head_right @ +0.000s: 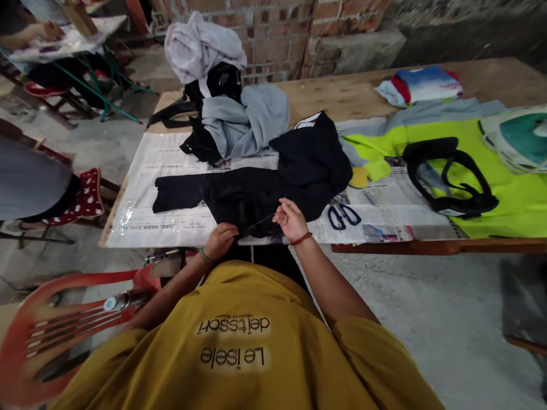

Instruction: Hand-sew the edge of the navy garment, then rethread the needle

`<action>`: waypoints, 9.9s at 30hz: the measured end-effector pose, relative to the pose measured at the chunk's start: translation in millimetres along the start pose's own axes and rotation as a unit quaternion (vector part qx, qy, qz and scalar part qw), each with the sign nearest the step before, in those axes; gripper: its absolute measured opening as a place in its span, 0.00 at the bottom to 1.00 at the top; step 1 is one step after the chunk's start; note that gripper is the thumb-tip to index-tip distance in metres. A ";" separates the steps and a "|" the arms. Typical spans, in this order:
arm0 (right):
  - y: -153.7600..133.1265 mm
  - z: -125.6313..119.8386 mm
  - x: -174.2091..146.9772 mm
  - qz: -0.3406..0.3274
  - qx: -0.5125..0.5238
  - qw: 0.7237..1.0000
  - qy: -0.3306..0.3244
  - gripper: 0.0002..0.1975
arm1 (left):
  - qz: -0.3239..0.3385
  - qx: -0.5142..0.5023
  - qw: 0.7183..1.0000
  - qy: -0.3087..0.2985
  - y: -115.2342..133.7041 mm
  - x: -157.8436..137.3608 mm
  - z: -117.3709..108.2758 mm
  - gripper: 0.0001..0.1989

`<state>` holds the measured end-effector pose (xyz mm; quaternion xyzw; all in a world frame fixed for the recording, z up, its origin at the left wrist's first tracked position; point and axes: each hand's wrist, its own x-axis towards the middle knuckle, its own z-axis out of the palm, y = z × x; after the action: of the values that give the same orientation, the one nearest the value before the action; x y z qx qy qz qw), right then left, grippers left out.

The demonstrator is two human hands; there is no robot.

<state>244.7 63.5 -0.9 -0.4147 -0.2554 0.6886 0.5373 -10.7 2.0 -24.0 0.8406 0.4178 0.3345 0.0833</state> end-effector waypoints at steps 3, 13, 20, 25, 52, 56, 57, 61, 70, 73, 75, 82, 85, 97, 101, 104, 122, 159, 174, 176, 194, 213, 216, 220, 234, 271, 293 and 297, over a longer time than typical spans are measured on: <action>14.0 -10.1 -1.7 0.022 0.001 1.000 0.006 0.09 | -0.023 -0.031 0.999 0.010 4.2 -17.5 10.2 0.09; -7.2 28.0 -27.0 -0.080 -0.377 0.910 -0.151 0.09 | 0.050 -0.012 0.997 0.050 14.6 -4.4 -12.8 0.07; -7.3 43.7 -33.6 -0.222 -0.683 0.639 -0.276 0.11 | 0.057 0.052 0.996 0.033 24.7 -5.9 -7.7 0.08; -6.8 41.8 -37.2 -0.220 -0.732 0.581 -0.281 0.11 | 0.047 0.075 0.996 0.018 26.7 -3.7 -4.4 0.08; -2.4 76.9 -27.3 0.084 -0.417 0.873 -0.238 0.05 | 0.027 0.076 0.996 0.040 32.6 -2.8 -5.3 0.12; 1.7 74.8 -25.2 0.079 -0.439 0.867 -0.223 0.09 | 0.033 0.078 0.995 0.044 33.2 -2.0 -4.8 0.11; 3.3 74.3 -25.1 0.048 -0.468 0.853 -0.225 0.10 | 0.035 0.078 0.995 0.048 33.3 -1.6 -4.9 0.11; 8.8 73.9 -25.6 -0.099 -0.589 0.773 -0.212 0.14 | 0.031 0.074 0.996 0.041 33.4 -1.5 -4.9 0.11; 11.9 77.0 -28.0 -0.140 -0.626 0.730 -0.237 0.15 | 0.025 0.085 0.993 0.075 37.0 -1.3 -4.1 0.10; 15.3 76.7 -29.2 -0.138 -0.622 0.730 -0.250 0.14 | 0.009 0.071 0.993 0.097 36.7 -1.3 -3.5 0.10; 18.3 75.8 -30.2 -0.129 -0.617 0.735 -0.251 0.14 | -0.015 0.069 0.992 0.104 35.5 -1.7 -3.0 0.11; 12.8 75.2 -26.2 -0.102 -0.630 0.720 -0.272 0.16 | -0.037 0.055 0.994 0.087 30.9 -2.8 -2.5 0.10; 6.8 77.3 -23.2 -0.111 -0.618 0.732 -0.264 0.12 | -0.045 0.043 0.996 0.068 30.5 -2.9 -1.5 0.11; 10.4 68.6 -24.9 -0.116 -0.587 0.758 -0.260 0.11 | -0.120 -0.021 0.988 0.094 31.6 3.0 -6.3 0.07; -2.7 62.8 -23.5 -0.254 -0.545 0.793 -0.098 0.14 | -0.305 -0.214 0.923 0.093 31.5 16.5 -12.0 0.05; -9.4 57.5 -35.6 -0.324 -0.546 0.772 -0.037 0.11 | -0.490 -0.360 0.791 0.061 33.0 24.8 -14.8 0.07; 34.8 43.1 -39.0 -0.311 -0.575 0.729 -0.205 0.12 | -0.538 -0.553 0.633 0.058 36.5 31.3 -15.2 0.11; 26.9 54.7 -35.9 -0.411 -0.550 0.708 -0.164 0.08 | -0.530 -0.537 0.644 0.126 40.3 36.1 1.0 0.14; 35.4 62.6 -30.0 -0.241 -0.465 0.839 -0.149 0.07 | -0.515 -0.586 0.617 0.106 40.1 31.4 3.8 0.17; 39.3 59.8 -27.7 -0.241 -0.472 0.836 -0.145 0.07 | -0.511 -0.587 0.620 0.100 40.8 31.6 3.7 0.16; -11.3 84.4 -0.5 0.019 -0.098 0.985 -0.143 0.18 | -0.535 -0.545 0.638 0.098 35.4 28.0 12.2 0.18; -18.1 64.0 5.4 -0.137 -0.105 0.983 -0.056 0.16 | -0.528 -0.565 0.630 0.075 37.9 24.5 2.3 0.19; -21.7 62.7 -8.7 -0.133 -0.126 0.981 -0.059 0.15 | -0.540 -0.557 0.624 0.093 40.9 22.5 -2.2 0.20; -17.9 52.0 -35.4 -0.120 -0.219 0.962 -0.113 0.13 | -0.542 -0.542 0.631 0.118 43.8 20.4 -5.2 0.20; 25.5 49.1 -57.4 -0.178 -0.536 0.801 -0.196 0.09 | -0.530 -0.450 0.709 0.116 54.7 25.5 -13.1 0.11; 41.6 63.6 -62.1 -0.078 -0.495 0.859 -0.106 0.11 | -0.345 -0.292 0.882 0.133 46.1 12.4 -0.8 0.04; 4.3 68.4 -23.2 -0.093 -0.515 0.838 -0.152 0.14 | -0.135 -0.018 0.983 0.122 42.7 4.2 -5.2 0.10; 4.2 65.0 -30.0 0.035 -0.470 0.857 -0.207 0.15 | -0.170 -0.073 0.977 0.107 41.8 3.8 -6.1 0.10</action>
<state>189.9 39.8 38.8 -0.4743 -0.6394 0.5751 0.1881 14.1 -22.6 0.1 0.7085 0.5354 0.4331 0.1544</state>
